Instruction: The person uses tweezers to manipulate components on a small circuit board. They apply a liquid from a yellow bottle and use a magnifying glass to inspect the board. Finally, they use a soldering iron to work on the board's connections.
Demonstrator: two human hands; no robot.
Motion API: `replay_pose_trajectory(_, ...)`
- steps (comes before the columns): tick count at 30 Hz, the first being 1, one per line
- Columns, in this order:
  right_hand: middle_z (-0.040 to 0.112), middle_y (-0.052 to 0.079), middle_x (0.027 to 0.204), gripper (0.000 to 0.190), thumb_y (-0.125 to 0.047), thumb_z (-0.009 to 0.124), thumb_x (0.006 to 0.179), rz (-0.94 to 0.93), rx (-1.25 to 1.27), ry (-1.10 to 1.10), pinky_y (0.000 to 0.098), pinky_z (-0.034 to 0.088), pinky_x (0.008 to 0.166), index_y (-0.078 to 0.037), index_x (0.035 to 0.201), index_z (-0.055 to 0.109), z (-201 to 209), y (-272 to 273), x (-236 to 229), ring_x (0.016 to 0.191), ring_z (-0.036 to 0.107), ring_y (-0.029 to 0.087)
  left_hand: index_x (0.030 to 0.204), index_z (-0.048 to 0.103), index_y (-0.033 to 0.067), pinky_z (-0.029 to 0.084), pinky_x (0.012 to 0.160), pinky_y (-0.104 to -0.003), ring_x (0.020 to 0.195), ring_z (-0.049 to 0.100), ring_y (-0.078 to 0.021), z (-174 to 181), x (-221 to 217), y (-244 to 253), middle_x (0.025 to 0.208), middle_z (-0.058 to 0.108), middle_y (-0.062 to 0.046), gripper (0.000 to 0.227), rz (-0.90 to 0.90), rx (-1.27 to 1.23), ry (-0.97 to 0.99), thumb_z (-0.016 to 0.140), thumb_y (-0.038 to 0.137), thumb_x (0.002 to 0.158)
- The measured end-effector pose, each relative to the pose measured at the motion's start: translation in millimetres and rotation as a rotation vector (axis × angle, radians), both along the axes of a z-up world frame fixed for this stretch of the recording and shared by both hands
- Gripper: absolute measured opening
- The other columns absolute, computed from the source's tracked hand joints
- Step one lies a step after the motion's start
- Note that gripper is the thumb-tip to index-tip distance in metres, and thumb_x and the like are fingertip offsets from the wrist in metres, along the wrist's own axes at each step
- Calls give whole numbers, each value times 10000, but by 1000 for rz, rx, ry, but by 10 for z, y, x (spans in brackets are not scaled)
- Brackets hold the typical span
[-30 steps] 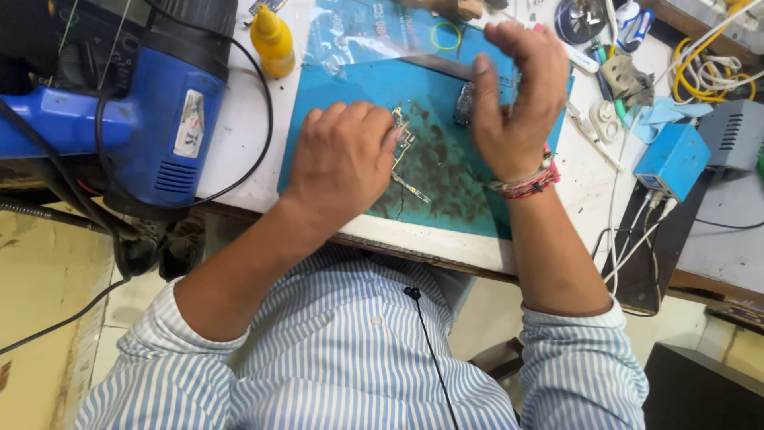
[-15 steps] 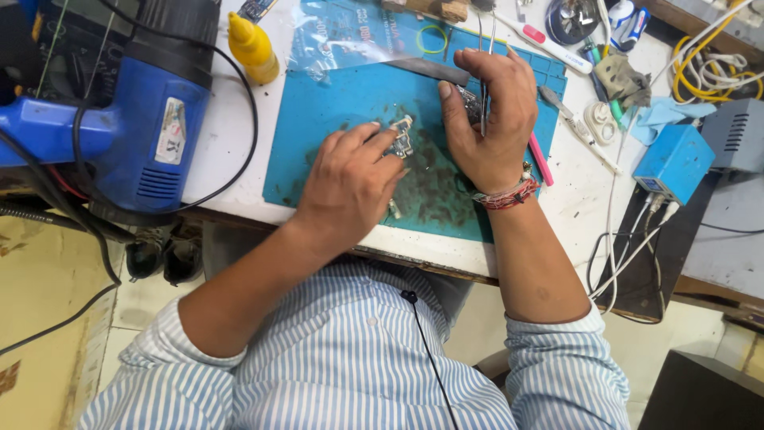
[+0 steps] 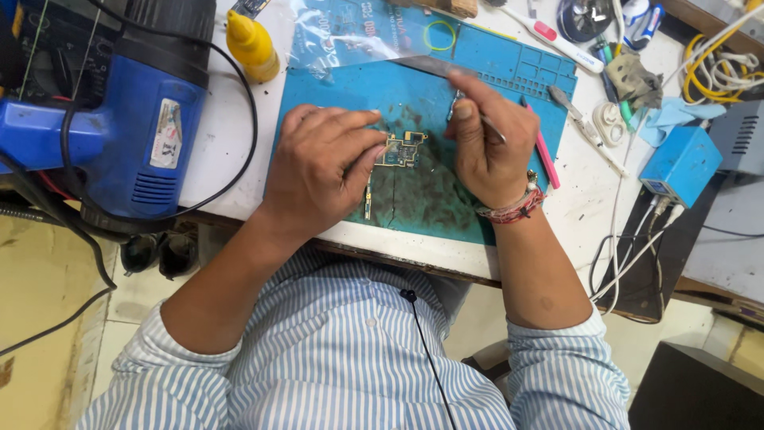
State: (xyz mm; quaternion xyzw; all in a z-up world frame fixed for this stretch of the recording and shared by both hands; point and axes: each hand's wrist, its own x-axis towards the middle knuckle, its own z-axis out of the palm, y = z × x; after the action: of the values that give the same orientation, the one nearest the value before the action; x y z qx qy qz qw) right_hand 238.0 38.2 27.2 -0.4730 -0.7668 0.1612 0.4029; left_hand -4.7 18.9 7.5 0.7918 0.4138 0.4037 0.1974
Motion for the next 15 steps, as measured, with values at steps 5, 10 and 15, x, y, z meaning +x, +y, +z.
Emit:
replay_pose_trajectory(5,717,107,837,214,-197,610,1158,-39,-120,-119,297,496,655,-33,1191,744,-14,7,-44,706,685,185,888,675,85,425,994,-435,1072,682,-278,-25,37,-17,1173,742,-90,181,72,-7,1,689,206,1022)
replay_pose_trajectory(10,741,120,911,168,-164,641,1148,-43,-132,41,304,538,677,-24,1213,706,-29,23,-5,775,729,214,949,662,66,416,992,-445,1085,655,-285,-34,61,-24,1215,708,-111,138,48,3,32,695,185,1013)
replay_pose_trajectory(15,716,201,1199,254,-38,650,1091,-32,314,-376,458,508,995,-13,1343,627,102,310,30,1126,676,371,1005,694,80,420,999,-442,1089,649,-278,-8,67,-3,1219,688,-99,107,50,47,70,741,169,967)
